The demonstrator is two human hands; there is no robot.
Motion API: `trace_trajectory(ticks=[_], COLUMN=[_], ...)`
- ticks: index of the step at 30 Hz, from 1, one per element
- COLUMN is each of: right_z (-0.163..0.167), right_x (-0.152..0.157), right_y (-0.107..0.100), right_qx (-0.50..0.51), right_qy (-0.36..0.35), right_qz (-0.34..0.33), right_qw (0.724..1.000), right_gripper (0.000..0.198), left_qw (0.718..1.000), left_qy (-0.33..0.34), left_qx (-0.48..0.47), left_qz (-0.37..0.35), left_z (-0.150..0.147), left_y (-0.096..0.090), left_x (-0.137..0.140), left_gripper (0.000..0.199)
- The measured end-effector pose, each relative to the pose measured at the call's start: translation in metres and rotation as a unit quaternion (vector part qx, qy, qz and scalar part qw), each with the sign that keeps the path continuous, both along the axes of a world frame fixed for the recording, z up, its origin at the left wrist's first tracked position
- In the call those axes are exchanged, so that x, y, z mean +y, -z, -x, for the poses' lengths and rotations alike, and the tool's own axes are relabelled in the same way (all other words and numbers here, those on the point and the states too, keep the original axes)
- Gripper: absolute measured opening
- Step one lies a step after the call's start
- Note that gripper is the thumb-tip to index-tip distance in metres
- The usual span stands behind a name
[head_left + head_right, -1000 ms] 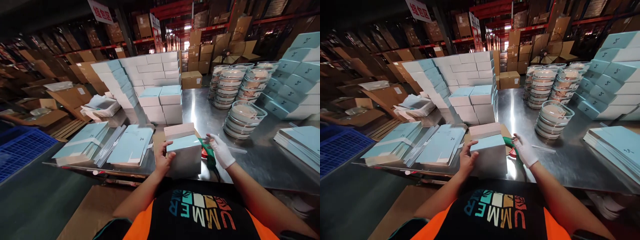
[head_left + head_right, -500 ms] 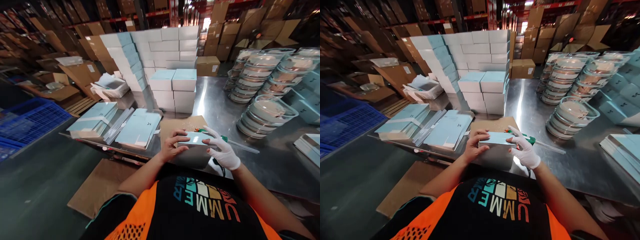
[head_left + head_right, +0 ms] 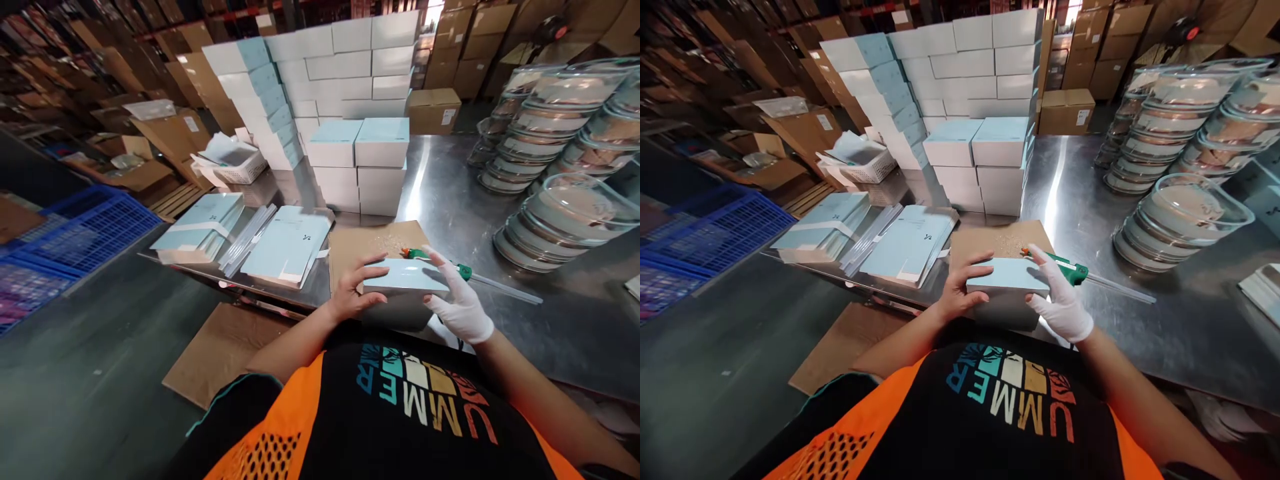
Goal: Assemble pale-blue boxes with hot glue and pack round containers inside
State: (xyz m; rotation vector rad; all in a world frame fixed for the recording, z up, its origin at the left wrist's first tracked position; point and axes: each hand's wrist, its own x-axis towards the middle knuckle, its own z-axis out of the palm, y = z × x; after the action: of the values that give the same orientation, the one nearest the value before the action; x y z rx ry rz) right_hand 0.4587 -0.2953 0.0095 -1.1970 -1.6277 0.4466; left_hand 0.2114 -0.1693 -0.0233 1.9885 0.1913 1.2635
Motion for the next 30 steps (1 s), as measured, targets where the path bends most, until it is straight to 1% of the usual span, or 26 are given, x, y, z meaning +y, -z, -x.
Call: trace_trajectory(ticks=[1, 2, 3, 4, 5, 6, 8, 10, 11, 12, 13, 14, 16, 18, 20, 21, 22, 23, 24, 25, 27, 30], right_z=[0.001, 0.001, 0.001, 0.002, 0.002, 0.002, 0.0, -0.005, -0.009, -0.014, -0.02, -0.027, -0.045, -0.064, -0.083, -0.091, -0.097, -0.102, -0.105, -0.106, -0.105, -0.099], right_x=[-0.001, -0.002, -0.003, -0.004, -0.005, -0.006, -0.007, -0.01, -0.013, -0.015, -0.019, -0.024, -0.037, -0.053, -0.072, -0.082, -0.09, -0.098, -0.104, -0.109, -0.114, -0.115], right_y=[0.009, 0.018, 0.027, 0.035, 0.042, 0.047, 0.053, 0.055, 0.056, 0.057, 0.058, 0.061, 0.069, 0.082, 0.098, 0.106, 0.113, 0.12, 0.125, 0.128, 0.131, 0.13], right_qx=[0.008, 0.017, 0.026, 0.036, 0.045, 0.056, 0.075, 0.087, 0.086, 0.078, 0.063, 0.041, -0.01, -0.07, -0.136, -0.172, -0.206, -0.237, -0.266, -0.291, -0.324, -0.332], right_qy=[0.023, 0.044, 0.062, 0.076, 0.087, 0.095, 0.1, 0.096, 0.097, 0.103, 0.117, 0.139, 0.196, 0.257, 0.316, 0.343, 0.365, 0.378, 0.381, 0.379, 0.369, 0.373], right_qz=[0.017, 0.036, 0.056, 0.078, 0.101, 0.12, 0.143, 0.143, 0.134, 0.12, 0.1, 0.077, 0.033, -0.002, -0.022, -0.029, -0.036, -0.042, -0.05, -0.058, -0.07, -0.072], right_qw=[1.0, 0.998, 0.996, 0.993, 0.99, 0.987, 0.982, 0.981, 0.982, 0.984, 0.986, 0.986, 0.98, 0.964, 0.939, 0.923, 0.907, 0.894, 0.884, 0.877, 0.868, 0.864], right_gripper=[0.088, 0.105, 0.116, 0.122, 0.124, 0.123, 0.118, 0.109, 0.104, 0.097, 0.088, 0.079, 0.063, 0.055, 0.051, 0.047, 0.044, 0.04, 0.038, 0.035, 0.033, 0.033], left_qw=[1.0, 0.998, 0.994, 0.986, 0.973, 0.958, 0.928, 0.917, 0.919, 0.926, 0.935, 0.943, 0.951, 0.949, 0.945, 0.941, 0.931, 0.915, 0.904, 0.895, 0.888, 0.887], left_qy=[0.006, 0.008, 0.007, 0.006, 0.003, -0.002, -0.025, -0.054, -0.072, -0.093, -0.114, -0.137, -0.183, -0.216, -0.233, -0.25, -0.283, -0.324, -0.345, -0.364, -0.382, -0.402], left_qx=[0.011, 0.018, 0.031, 0.054, 0.086, 0.118, 0.156, 0.154, 0.137, 0.111, 0.077, 0.037, -0.04, -0.101, -0.141, -0.132, -0.101, -0.069, -0.054, -0.037, -0.022, -0.002], left_qz=[0.018, 0.053, 0.103, 0.158, 0.213, 0.263, 0.337, 0.365, 0.363, 0.35, 0.328, 0.302, 0.245, 0.207, 0.18, 0.186, 0.207, 0.232, 0.245, 0.256, 0.257, 0.227], left_z=[0.002, 0.004, 0.006, 0.008, 0.009, 0.012, 0.017, 0.024, 0.027, 0.031, 0.033, 0.035, 0.036, 0.031, 0.021, 0.015, 0.008, 0.001, -0.006, -0.013, -0.022, -0.026], left_y=[0.003, 0.007, 0.012, 0.018, 0.025, 0.031, 0.041, 0.039, 0.033, 0.021, 0.006, -0.015, -0.064, -0.119, -0.17, -0.191, -0.209, -0.222, -0.231, -0.237, -0.239, -0.232], left_x=[-0.001, -0.004, -0.008, -0.012, -0.018, -0.023, -0.031, -0.029, -0.024, -0.015, -0.002, 0.015, 0.058, 0.111, 0.166, 0.193, 0.216, 0.236, 0.253, 0.265, 0.279, 0.282], left_gripper=[0.085, 0.104, 0.124, 0.14, 0.15, 0.154, 0.15, 0.137, 0.128, 0.119, 0.11, 0.102, 0.088, 0.082, 0.08, 0.076, 0.068, 0.063, 0.058, 0.056, 0.054, 0.051])
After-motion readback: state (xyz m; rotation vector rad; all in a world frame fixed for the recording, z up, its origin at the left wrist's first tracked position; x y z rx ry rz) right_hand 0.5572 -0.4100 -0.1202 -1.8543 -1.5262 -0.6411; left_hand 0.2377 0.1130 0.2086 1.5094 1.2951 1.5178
